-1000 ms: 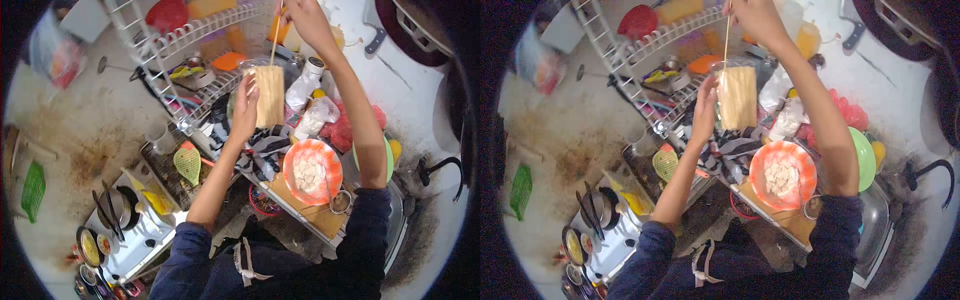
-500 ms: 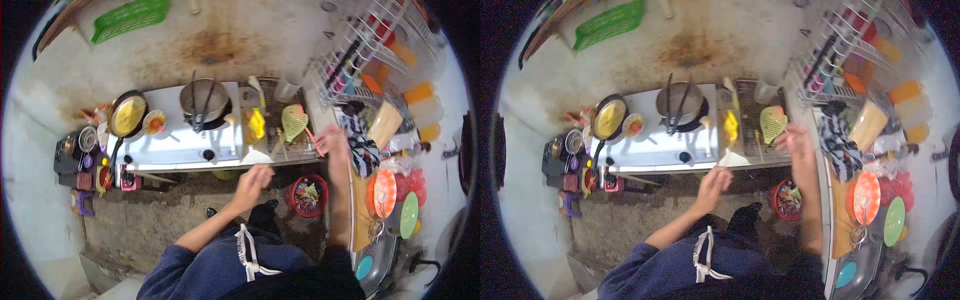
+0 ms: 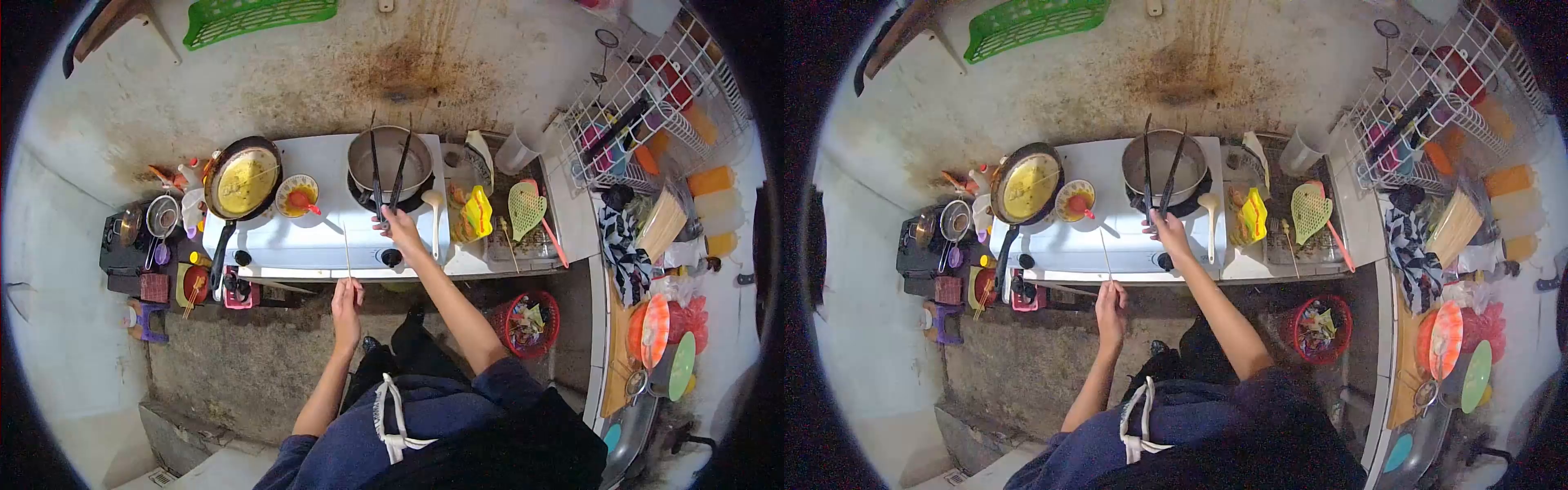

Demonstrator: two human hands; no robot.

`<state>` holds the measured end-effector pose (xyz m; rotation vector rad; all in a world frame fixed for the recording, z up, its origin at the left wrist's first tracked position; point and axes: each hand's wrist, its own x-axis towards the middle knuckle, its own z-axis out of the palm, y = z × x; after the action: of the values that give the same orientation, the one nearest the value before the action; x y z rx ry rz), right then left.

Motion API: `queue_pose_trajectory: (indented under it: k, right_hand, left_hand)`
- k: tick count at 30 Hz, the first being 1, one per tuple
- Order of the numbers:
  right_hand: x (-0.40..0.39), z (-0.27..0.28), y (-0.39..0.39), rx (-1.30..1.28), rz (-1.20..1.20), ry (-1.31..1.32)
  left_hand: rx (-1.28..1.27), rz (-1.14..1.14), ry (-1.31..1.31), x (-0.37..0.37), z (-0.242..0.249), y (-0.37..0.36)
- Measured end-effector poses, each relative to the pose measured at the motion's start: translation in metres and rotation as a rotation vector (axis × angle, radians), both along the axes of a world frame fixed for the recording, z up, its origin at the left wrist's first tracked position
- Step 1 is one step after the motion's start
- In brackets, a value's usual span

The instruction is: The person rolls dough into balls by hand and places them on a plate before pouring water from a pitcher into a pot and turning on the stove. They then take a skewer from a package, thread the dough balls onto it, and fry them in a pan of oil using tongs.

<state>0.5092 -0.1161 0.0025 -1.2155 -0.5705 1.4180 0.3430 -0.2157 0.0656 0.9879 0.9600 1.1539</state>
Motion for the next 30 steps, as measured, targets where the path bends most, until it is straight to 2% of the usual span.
queue_pose_trajectory:
  k: [2, 5, 9, 11, 13, 16, 20, 25, 30]
  right_hand:
    - [-0.002, 0.001, 0.002, 0.141, -0.034, -0.191]
    - [0.006, 0.006, -0.016, 0.185, -0.068, -0.181]
    - [0.034, 0.057, -0.065, 0.263, -0.114, -0.223]
    - [0.060, 0.068, -0.094, 0.333, -0.248, -0.285]
    - [0.083, 0.092, -0.127, 0.287, -0.476, -0.395]
    - [0.125, 0.077, -0.181, 0.165, -0.610, -0.423]
    - [0.175, 0.012, -0.225, 0.048, -0.701, -0.357]
    - [0.223, -0.047, -0.237, -0.102, -0.819, -0.223]
    - [0.244, -0.069, -0.240, -0.222, -0.766, -0.259]
  left_hand:
    - [-0.029, 0.008, 0.013, 0.002, -0.001, 0.001]
    - [-0.084, -0.016, 0.033, 0.010, -0.004, 0.006]
    - [-0.055, -0.102, 0.051, 0.029, -0.009, 0.021]
    - [-0.031, -0.175, 0.089, 0.041, -0.008, 0.029]
    - [-0.036, -0.250, 0.074, 0.055, -0.012, 0.034]
    - [-0.050, -0.310, 0.073, 0.079, -0.014, 0.039]
    - [-0.022, -0.408, 0.067, 0.111, -0.017, 0.037]
    - [-0.071, -0.539, 0.116, 0.148, -0.004, 0.027]
    - [-0.158, -0.671, 0.090, 0.168, 0.000, 0.016]
